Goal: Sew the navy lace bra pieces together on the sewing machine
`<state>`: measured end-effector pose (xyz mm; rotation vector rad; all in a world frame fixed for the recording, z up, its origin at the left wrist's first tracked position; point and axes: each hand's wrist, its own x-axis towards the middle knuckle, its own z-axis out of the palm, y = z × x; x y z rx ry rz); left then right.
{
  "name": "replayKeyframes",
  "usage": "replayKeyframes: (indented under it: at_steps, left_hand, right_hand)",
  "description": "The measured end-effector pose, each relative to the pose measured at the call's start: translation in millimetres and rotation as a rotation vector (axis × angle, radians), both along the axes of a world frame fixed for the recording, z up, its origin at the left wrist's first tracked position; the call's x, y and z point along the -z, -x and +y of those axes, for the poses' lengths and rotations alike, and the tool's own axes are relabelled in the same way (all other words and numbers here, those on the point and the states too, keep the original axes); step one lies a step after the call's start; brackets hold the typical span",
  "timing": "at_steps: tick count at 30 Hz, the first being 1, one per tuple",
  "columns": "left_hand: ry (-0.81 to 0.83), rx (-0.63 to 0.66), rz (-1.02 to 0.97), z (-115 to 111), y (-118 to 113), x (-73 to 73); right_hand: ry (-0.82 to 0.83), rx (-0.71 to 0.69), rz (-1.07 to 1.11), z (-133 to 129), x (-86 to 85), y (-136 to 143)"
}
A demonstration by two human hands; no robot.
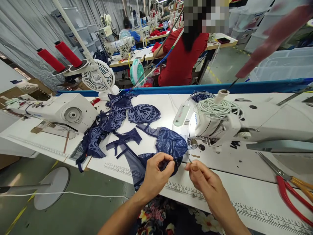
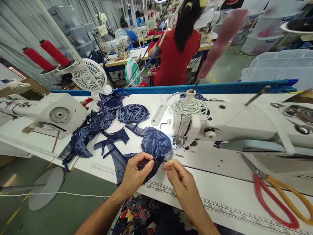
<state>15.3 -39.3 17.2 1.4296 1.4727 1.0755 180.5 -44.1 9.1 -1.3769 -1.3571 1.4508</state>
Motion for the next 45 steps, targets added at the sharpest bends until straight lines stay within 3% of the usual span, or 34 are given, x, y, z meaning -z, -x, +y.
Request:
replayKeyframes:
  at_steps: [3,6,10,15,18,22,30,36,45]
  left_hand:
    - [-0.067,0.043,0.055,-2,-2,-0.9]
    - [-0.1,0.089,0.092,-4,-3,-1.4]
    - [0.016,0.164,-0.009,-2,0,1.7]
    - [0.104,0.149,-0.13,0,0,4.3]
    - [0.152,0.148,-0.204,1,-4,4.6]
    - [0.189,0.165,-0.308,2,-6,7.5]
    - [0.163,0.093,-0.3,4,-6,8.1]
    - [0.16,0.079,-0.344,2,-8,9.1]
    - [0.143,0.057,-0.376,0,-8,9.5]
  right_hand:
    - [-0.128,0.077,-0.194,2,-2.3,2]
    - [-0.17,0.029,-0.262,4,-3.2,7]
    - [-0.186,0.011,-0.241,5,-1.2,12]
    - [-0.14,0.102,-0.12,2,7.3,17]
    - [-0.003,0.154,0.091,1,16.4,19]
    - [0.148,0.104,0.283,1,19.5,12]
    - [0.047,0.035,0.053,-22,-2.8,-8]
    - [0.011,-0.038,-0.159,-27,5.7,4]
    - [-0.024,-0.042,-0.188,-27,5.3,2]
